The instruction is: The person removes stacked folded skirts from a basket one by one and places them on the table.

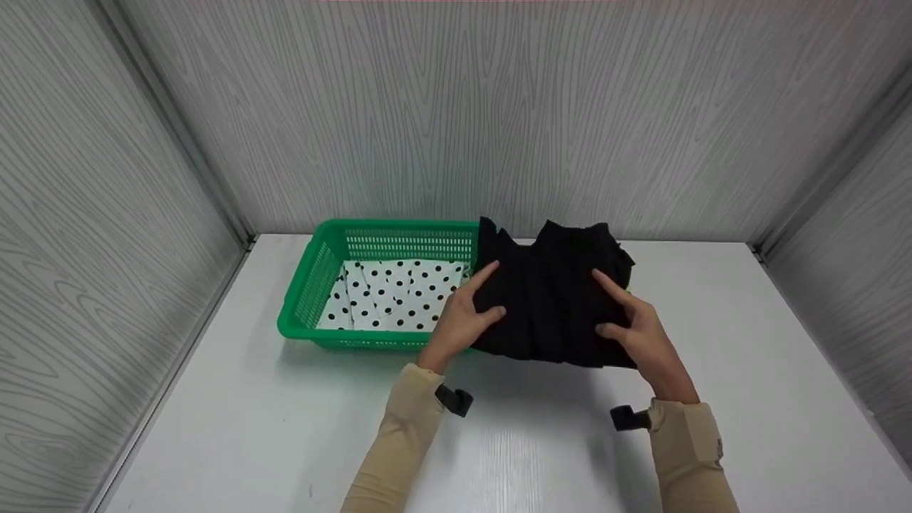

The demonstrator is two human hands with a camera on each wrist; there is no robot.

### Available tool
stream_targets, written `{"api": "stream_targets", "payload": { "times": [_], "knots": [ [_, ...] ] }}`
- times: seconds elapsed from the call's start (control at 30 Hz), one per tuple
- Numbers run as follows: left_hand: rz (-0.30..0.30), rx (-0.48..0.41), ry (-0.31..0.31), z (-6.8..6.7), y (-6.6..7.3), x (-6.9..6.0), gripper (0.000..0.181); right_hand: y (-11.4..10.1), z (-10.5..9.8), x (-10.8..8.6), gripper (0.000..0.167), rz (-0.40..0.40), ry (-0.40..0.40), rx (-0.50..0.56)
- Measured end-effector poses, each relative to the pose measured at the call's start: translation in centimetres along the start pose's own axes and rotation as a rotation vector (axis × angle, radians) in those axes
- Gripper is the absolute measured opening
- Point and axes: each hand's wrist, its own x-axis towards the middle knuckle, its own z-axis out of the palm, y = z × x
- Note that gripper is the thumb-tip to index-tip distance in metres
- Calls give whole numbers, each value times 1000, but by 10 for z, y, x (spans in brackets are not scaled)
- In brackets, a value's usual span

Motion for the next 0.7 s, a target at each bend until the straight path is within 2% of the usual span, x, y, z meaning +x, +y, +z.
{"api": "stream_targets", "payload": {
  "times": [0.2,0.33,0.5,0.7],
  "knots": [
    [32,-19,-22,17,1,-5,66,6,-14,-14,85,-6,10,-22],
    [23,-48,-56,28,2,-7,65,11,-21,-21,85,-14,19,-35],
    [7,-41,-93,38,2,-10,65,19,-30,-30,84,-2,25,-65],
    [-21,-20,-133,51,-5,-16,66,31,-39,-39,83,22,16,-100]
  ]
}}
